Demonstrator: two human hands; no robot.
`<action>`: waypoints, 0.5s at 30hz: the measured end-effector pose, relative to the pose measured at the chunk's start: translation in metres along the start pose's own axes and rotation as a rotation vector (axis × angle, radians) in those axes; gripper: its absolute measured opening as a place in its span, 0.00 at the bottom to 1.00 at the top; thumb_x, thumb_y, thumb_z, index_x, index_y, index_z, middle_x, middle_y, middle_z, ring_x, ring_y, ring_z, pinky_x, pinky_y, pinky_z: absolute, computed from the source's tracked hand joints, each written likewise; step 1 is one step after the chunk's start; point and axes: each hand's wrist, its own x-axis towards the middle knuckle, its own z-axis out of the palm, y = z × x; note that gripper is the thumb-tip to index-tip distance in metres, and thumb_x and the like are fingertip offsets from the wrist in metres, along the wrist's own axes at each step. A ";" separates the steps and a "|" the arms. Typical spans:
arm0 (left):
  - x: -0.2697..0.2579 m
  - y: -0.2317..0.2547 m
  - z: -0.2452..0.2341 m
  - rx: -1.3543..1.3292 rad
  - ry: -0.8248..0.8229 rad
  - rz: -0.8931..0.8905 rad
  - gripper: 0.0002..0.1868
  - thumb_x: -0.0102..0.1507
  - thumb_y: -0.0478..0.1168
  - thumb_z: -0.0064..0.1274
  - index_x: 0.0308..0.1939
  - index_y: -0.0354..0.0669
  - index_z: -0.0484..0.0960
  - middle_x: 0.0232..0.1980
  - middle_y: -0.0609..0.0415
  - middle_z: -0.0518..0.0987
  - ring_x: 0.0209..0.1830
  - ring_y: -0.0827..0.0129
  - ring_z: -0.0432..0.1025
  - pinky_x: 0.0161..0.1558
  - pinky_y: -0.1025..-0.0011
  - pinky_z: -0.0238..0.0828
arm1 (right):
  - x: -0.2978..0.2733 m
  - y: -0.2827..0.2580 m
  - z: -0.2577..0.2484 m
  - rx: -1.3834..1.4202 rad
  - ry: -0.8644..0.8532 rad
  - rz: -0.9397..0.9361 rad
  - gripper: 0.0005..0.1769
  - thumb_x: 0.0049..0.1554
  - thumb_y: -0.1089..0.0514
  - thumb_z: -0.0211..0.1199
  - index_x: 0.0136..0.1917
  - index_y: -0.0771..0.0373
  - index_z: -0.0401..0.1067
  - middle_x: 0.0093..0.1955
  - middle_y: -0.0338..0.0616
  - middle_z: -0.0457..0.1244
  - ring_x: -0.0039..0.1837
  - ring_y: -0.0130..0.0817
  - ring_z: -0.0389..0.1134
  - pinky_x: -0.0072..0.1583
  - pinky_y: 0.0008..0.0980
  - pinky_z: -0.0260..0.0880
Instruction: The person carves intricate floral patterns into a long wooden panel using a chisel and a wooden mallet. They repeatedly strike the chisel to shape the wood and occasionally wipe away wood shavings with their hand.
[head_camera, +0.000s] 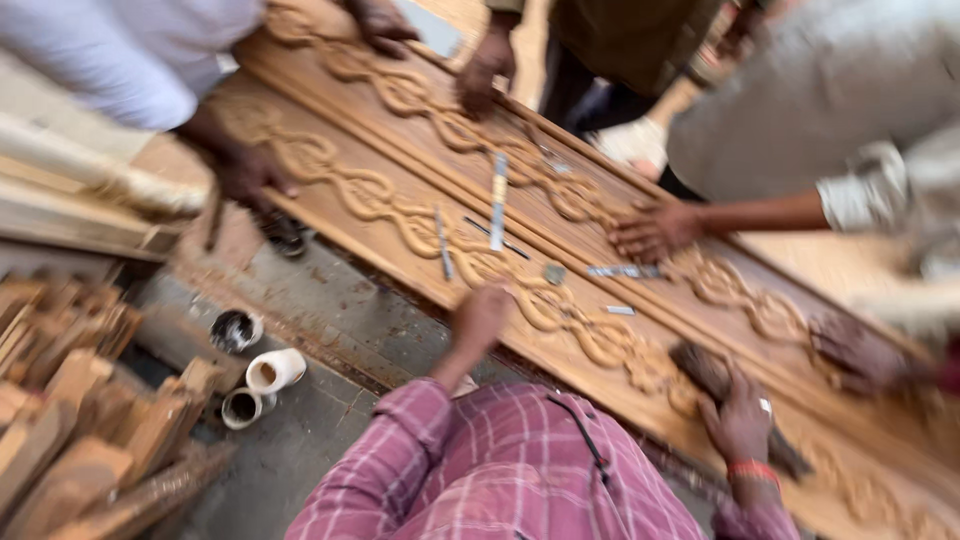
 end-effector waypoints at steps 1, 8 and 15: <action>0.010 -0.006 -0.013 0.084 -0.086 -0.276 0.16 0.66 0.44 0.53 0.58 0.54 0.82 0.35 0.55 0.84 0.31 0.72 0.75 0.33 0.70 0.73 | 0.002 0.000 0.004 -0.008 0.025 0.020 0.48 0.53 0.41 0.63 0.82 0.53 0.54 0.77 0.59 0.54 0.77 0.58 0.56 0.74 0.59 0.55; 0.067 -0.039 -0.096 0.169 0.146 -0.135 0.08 0.68 0.42 0.56 0.50 0.49 0.85 0.46 0.53 0.84 0.38 0.69 0.78 0.38 0.70 0.77 | -0.020 -0.029 0.029 -0.198 0.165 0.327 0.54 0.56 0.41 0.63 0.88 0.61 0.47 0.86 0.58 0.43 0.86 0.57 0.43 0.78 0.67 0.41; 0.077 -0.030 -0.029 0.224 -0.348 -0.051 0.14 0.68 0.35 0.47 0.55 0.49 0.83 0.57 0.50 0.80 0.37 0.65 0.78 0.37 0.65 0.80 | -0.040 -0.030 0.026 -0.231 0.143 0.357 0.50 0.58 0.43 0.66 0.85 0.62 0.52 0.85 0.55 0.49 0.85 0.57 0.47 0.78 0.63 0.46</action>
